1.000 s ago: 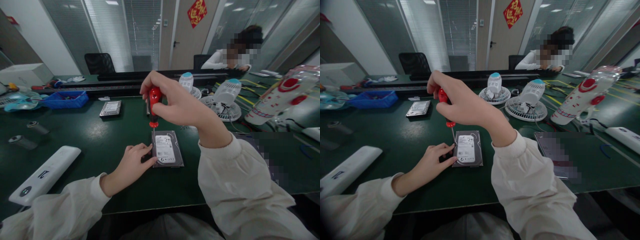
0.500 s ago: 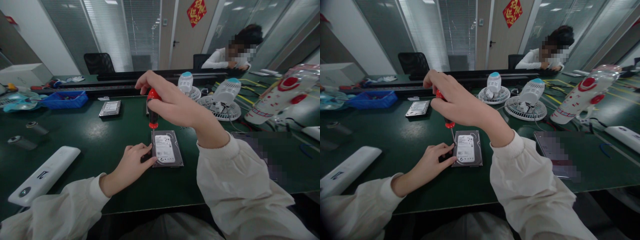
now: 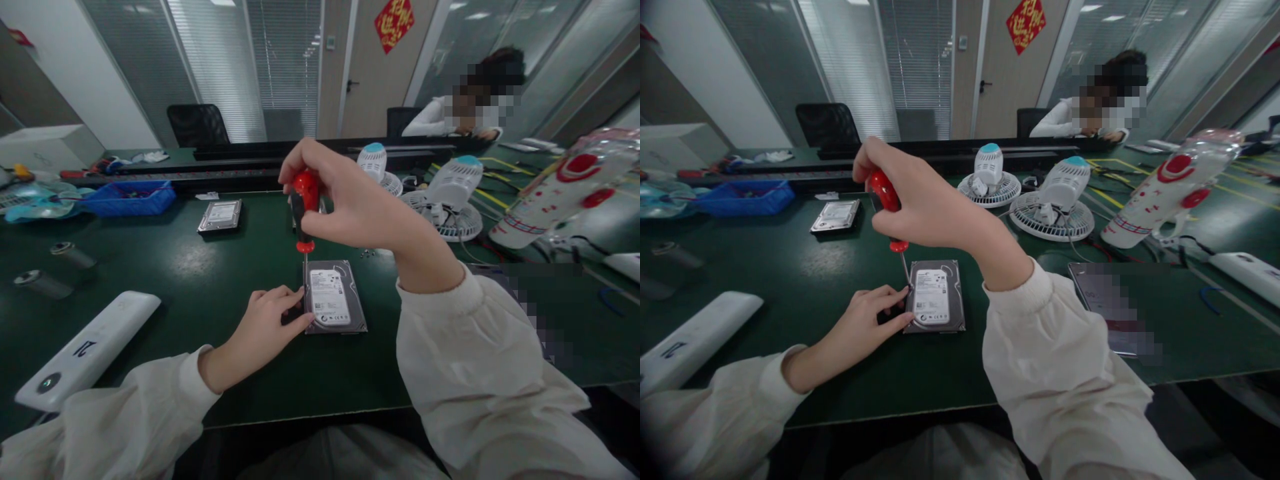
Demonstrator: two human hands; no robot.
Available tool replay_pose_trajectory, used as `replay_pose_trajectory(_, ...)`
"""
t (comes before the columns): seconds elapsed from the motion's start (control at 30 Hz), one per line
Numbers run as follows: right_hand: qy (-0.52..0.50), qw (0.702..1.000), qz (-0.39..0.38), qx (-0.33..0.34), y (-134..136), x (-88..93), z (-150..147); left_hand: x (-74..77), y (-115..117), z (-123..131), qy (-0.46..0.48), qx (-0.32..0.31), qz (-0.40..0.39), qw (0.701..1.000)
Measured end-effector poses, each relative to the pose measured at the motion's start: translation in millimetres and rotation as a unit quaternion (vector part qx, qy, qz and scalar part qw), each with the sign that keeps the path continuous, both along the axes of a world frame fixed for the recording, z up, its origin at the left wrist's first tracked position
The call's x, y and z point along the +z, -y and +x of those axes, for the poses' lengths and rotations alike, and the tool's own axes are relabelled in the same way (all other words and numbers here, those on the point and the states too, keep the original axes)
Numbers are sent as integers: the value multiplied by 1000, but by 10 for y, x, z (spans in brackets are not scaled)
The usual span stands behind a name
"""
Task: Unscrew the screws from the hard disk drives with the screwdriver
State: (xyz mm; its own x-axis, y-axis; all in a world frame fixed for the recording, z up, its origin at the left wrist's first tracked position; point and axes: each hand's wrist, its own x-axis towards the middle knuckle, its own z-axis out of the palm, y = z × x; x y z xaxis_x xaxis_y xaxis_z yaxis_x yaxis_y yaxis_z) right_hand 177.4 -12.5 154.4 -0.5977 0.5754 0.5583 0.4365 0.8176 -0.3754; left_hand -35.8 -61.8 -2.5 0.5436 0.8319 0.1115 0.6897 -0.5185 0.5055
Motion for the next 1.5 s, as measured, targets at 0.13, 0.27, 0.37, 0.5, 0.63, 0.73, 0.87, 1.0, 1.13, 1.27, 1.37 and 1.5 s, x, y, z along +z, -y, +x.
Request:
replay_pose_trajectory(0.13, 9, 1000, -9, 7, -10, -4, -35, -15, -8, -1, 2, -3, 2, 1000)
replay_pose_trajectory(0.27, -5, 998, 47, -33, -33, -26, -78, -28, -14, -4, 4, -3, 8, 1000)
replay_pose_trajectory(0.37, 13, 995, 65, -68, -33, -27, -76, -24, -12, -5, 3, -2, 9, 1000)
replay_pose_trajectory(0.5, 47, 994, 50, -80, -5, -18, -64, -13, -13, -7, -2, -2, 8, 1000)
replay_pose_trajectory(0.63, 56, 993, 61, -86, 13, -21, -83, -22, -14, -6, 3, -6, 12, 1000)
replay_pose_trajectory(0.73, 64, 992, 74, -84, -4, -26, -80, -24, -11, -3, 4, -2, 13, 1000)
replay_pose_trajectory(0.87, 53, 995, 60, -63, -22, -15, -31, 2, -6, -2, -2, -3, 1, 1000)
replay_pose_trajectory(1.0, 36, 998, 34, -25, -5, 0, -4, 8, -6, -8, -4, -7, 2, 1000)
replay_pose_trajectory(1.13, 32, 998, 39, -25, -6, -28, -39, -18, -7, -11, -3, -4, 18, 1000)
replay_pose_trajectory(1.27, 47, 995, 45, -73, -26, -43, -48, -19, -6, -13, -1, -5, 16, 1000)
replay_pose_trajectory(1.37, 38, 996, 31, -71, -26, -19, -21, -3, -5, -12, -1, -5, 11, 1000)
replay_pose_trajectory(1.5, 31, 999, 14, -31, 0, 13, -4, 7, -2, -6, -4, -3, 11, 1000)
